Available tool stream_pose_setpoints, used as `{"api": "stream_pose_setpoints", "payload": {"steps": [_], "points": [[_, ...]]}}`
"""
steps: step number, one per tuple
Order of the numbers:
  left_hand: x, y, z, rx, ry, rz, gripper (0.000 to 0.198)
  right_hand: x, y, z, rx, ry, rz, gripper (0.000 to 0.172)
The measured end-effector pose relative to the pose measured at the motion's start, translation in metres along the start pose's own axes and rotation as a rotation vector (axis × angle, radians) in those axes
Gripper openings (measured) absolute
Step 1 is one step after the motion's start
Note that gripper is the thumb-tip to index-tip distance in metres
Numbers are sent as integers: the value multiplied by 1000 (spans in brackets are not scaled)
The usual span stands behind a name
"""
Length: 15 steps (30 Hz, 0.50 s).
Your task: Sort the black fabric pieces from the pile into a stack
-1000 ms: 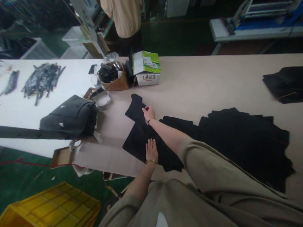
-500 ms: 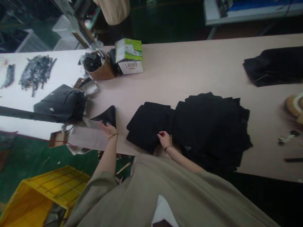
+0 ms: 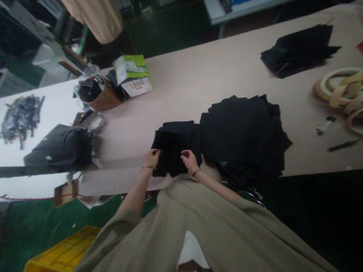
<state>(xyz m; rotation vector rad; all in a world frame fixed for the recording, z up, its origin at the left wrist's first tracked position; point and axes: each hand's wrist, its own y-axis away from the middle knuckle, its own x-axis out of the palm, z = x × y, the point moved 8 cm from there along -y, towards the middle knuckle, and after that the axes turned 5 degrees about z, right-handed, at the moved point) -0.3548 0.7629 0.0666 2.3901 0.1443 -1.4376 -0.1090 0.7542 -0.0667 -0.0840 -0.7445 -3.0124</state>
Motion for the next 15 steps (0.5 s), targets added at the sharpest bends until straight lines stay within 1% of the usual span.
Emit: {"api": "stream_pose_setpoints", "payload": {"steps": [1, 2, 3, 4, 5, 6, 7, 8, 10, 12, 13, 14, 15], "points": [[-30, -9, 17, -37, -19, -60, 33, -9, 1, -3, -7, 63, -99, 29], [-60, -17, 33, -88, -47, -146, 35, -18, 3, -6, 5, 120, -182, 32], [-90, -23, 45, -135, -96, -272, 40, -24, 3, -10, 28, 165, -237, 36], [-109, -28, 50, -150, -143, -350, 43, -27, 2, -14, 54, 198, -263, 39], [-118, -33, 49, -138, -184, -386, 44, -28, 1, -18, 73, 222, -268, 40], [-114, -38, 42, -93, -212, -366, 41, -28, -2, -20, 81, 238, -261, 41], [-96, -43, 30, -23, -219, -288, 37, -27, -4, -22, 79, 250, -251, 41], [-69, -46, 14, 53, -205, -180, 32, -26, -6, -22, 73, 261, -243, 40], [1, -42, -17, 173, -118, 43, 25, -24, -10, -21, 56, 283, -224, 40], [70, -33, -36, 187, 29, 191, 22, -22, -12, -19, 41, 296, -191, 40], [97, -27, -41, 171, 105, 228, 22, -21, -12, -17, 35, 297, -173, 40], [119, -22, -42, 156, 175, 253, 22, -21, -11, -16, 30, 294, -158, 39], [136, -17, -41, 143, 239, 269, 24, -20, -11, -14, 25, 289, -147, 38]]}}
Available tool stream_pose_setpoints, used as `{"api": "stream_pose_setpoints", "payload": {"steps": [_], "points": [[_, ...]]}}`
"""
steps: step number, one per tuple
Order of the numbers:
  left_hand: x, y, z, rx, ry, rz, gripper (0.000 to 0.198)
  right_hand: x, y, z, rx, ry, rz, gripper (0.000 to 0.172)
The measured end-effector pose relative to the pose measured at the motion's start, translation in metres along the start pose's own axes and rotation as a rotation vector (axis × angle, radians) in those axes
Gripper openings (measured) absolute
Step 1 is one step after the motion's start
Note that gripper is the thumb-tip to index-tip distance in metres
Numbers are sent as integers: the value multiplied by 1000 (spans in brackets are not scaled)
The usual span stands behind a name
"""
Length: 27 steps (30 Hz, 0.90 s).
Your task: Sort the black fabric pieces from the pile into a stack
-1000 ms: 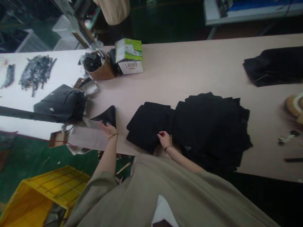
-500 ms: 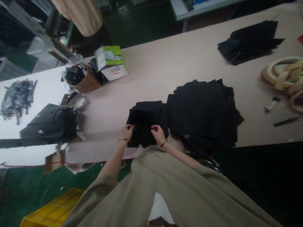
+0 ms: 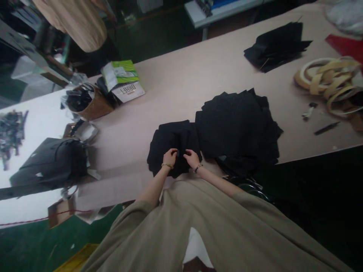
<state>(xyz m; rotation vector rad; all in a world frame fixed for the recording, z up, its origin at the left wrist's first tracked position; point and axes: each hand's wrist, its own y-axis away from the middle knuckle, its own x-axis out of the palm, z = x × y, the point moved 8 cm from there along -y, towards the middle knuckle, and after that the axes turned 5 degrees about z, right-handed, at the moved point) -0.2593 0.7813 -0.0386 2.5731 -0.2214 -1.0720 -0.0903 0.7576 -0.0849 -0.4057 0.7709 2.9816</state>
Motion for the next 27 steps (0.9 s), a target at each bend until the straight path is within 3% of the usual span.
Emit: {"api": "stream_pose_setpoints", "payload": {"steps": [2, 5, 10, 13, 15, 16, 19, 21, 22, 24, 25, 27], "points": [[18, 4, 9, 5, 99, 12, 37, 1, 3, 6, -19, -22, 16, 33], [22, 10, 21, -9, 159, 23, 57, 14, 10, 19, -82, -60, 108, 24], [23, 12, 28, -84, 133, -13, 50, 42, 21, 34, -177, -107, 360, 20], [21, 10, 28, -105, 117, -28, 44, 33, 20, 28, -181, -115, 281, 24], [-1, 9, 30, -124, 97, -99, 50, 16, 15, 18, -131, -83, 124, 29], [-21, 9, 31, -130, 73, -151, 55, 8, 12, 12, -89, -62, 49, 33], [-104, 10, 29, -125, -105, -301, 62, -3, 4, -2, 28, -8, -47, 40], [-156, 9, 18, -85, -298, -353, 53, -2, -2, -3, 48, 37, -41, 40], [-173, 8, 10, -58, -388, -362, 47, -1, -4, -2, 55, 66, -40, 40], [-181, 4, -8, 24, -525, -324, 39, 1, -8, -1, 85, 124, -57, 41], [-170, 2, -18, 75, -563, -282, 38, 1, -9, 0, 109, 146, -73, 39], [-127, -2, -33, 176, -582, -160, 42, 0, -7, 2, 155, 178, -117, 31]]}}
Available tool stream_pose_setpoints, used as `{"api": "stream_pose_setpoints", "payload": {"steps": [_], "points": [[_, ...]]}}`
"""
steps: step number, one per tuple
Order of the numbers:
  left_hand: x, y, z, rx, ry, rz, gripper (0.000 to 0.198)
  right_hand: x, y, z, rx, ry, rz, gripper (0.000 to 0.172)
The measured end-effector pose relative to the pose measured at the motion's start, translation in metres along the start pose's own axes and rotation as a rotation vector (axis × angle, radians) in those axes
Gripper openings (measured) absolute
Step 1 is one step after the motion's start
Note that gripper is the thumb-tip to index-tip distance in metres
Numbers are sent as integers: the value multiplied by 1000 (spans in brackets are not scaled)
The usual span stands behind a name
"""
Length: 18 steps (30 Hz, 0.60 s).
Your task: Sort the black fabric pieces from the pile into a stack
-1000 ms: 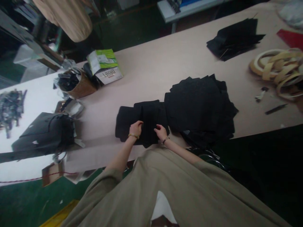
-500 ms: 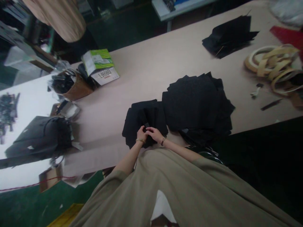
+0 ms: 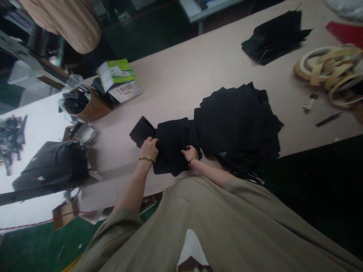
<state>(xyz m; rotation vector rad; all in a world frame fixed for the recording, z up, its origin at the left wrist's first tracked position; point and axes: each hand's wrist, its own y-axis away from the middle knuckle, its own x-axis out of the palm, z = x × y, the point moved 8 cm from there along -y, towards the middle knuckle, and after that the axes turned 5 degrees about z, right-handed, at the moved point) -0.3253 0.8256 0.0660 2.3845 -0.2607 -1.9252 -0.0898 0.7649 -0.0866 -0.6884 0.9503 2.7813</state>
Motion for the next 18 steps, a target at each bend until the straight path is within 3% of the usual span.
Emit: {"api": "stream_pose_setpoints", "payload": {"steps": [3, 6, 12, 18], "points": [[58, 7, -41, 41, 85, 117, 44, -7, 8, 10, -40, 54, -60, 24], [90, 19, -45, -60, 173, 102, 43, -15, 18, 24, -161, 85, -84, 22], [94, 32, -12, -170, 333, -7, 38, -17, 26, 33, -142, 21, -34, 11], [115, 29, -14, -253, 681, 9, 26, 8, 33, 56, -359, -48, 86, 11]]}}
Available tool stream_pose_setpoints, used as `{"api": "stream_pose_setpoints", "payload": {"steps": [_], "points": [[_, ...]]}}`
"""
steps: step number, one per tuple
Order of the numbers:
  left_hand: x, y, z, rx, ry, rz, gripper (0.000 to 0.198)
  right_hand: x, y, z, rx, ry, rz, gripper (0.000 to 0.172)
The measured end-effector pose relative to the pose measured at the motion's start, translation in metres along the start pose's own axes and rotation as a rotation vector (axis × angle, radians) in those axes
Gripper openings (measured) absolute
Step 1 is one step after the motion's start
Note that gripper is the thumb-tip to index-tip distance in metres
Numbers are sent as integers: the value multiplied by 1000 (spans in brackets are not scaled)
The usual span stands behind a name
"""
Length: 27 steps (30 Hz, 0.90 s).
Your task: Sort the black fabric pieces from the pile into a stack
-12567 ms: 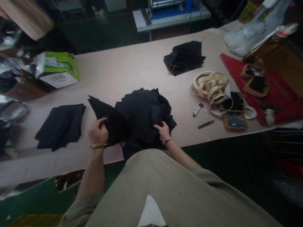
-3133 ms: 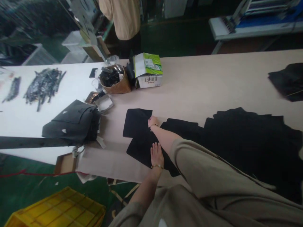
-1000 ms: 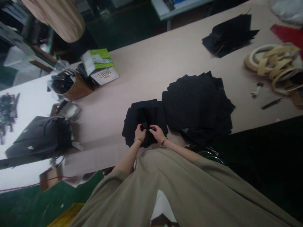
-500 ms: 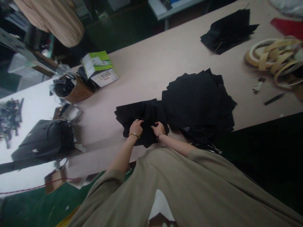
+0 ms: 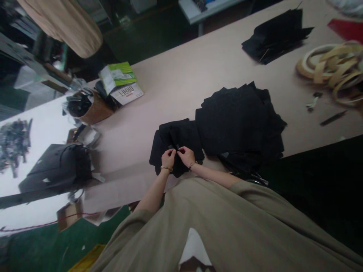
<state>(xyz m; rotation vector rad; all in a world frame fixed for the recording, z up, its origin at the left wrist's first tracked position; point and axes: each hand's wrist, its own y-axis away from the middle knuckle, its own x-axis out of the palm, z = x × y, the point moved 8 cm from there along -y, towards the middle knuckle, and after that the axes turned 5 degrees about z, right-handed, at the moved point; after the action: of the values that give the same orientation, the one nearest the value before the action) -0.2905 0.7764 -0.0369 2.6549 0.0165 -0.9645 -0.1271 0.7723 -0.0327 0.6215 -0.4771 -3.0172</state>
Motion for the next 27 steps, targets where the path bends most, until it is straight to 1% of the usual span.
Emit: {"api": "stream_pose_setpoints", "payload": {"steps": [4, 7, 9, 10, 11, 12, 13, 14, 15, 16, 17, 18, 19, 20, 21, 22, 24, 26, 27], "points": [[5, 0, 11, -126, 147, -27, 39, 19, 0, 9, -111, -71, 175, 18], [8, -1, 19, -191, 150, -5, 38, 28, 3, 10, -139, -193, 300, 28], [1, -3, 21, -201, 89, 22, 33, 32, 4, 7, -127, -280, 359, 32], [-9, -6, 22, -205, 52, 28, 29, 33, 5, 4, -114, -315, 376, 33], [-25, -8, 22, -211, 18, 24, 26, 33, 5, -1, -92, -340, 375, 34], [-47, -11, 22, -222, -7, 7, 23, 31, 4, -7, -61, -354, 354, 34], [-75, -15, 21, -227, -42, -28, 21, 28, 3, -15, -16, -361, 312, 34], [-109, -18, 19, -228, -85, -75, 21, 25, 2, -24, 42, -365, 258, 35], [-146, -20, 14, -220, -140, -148, 24, 20, 2, -33, 110, -369, 200, 36], [-183, -21, 2, -167, -275, -251, 30, 16, 3, -42, 180, -379, 149, 38], [-215, -22, -11, -120, -389, -338, 37, 14, 4, -50, 245, -395, 110, 40], [-237, -21, -25, -73, -492, -399, 41, 12, 6, -55, 300, -419, 82, 42], [-246, -21, -40, -19, -600, -411, 42, 10, 7, -59, 346, -448, 58, 44], [-242, -22, -54, 26, -697, -383, 40, 9, 9, -61, 384, -481, 38, 45], [-225, -22, -65, 66, -787, -319, 38, 9, 10, -63, 419, -520, 21, 45], [-198, -23, -73, 99, -867, -233, 36, 9, 11, -64, 452, -558, 9, 45], [-127, -20, -80, 143, -972, -52, 35, 9, 11, -65, 509, -615, -5, 43], [-53, -13, -75, 181, -987, 117, 37, 10, 9, -66, 543, -640, -9, 43], [-21, -8, -70, 195, -970, 187, 38, 10, 8, -67, 552, -644, -10, 43]]}}
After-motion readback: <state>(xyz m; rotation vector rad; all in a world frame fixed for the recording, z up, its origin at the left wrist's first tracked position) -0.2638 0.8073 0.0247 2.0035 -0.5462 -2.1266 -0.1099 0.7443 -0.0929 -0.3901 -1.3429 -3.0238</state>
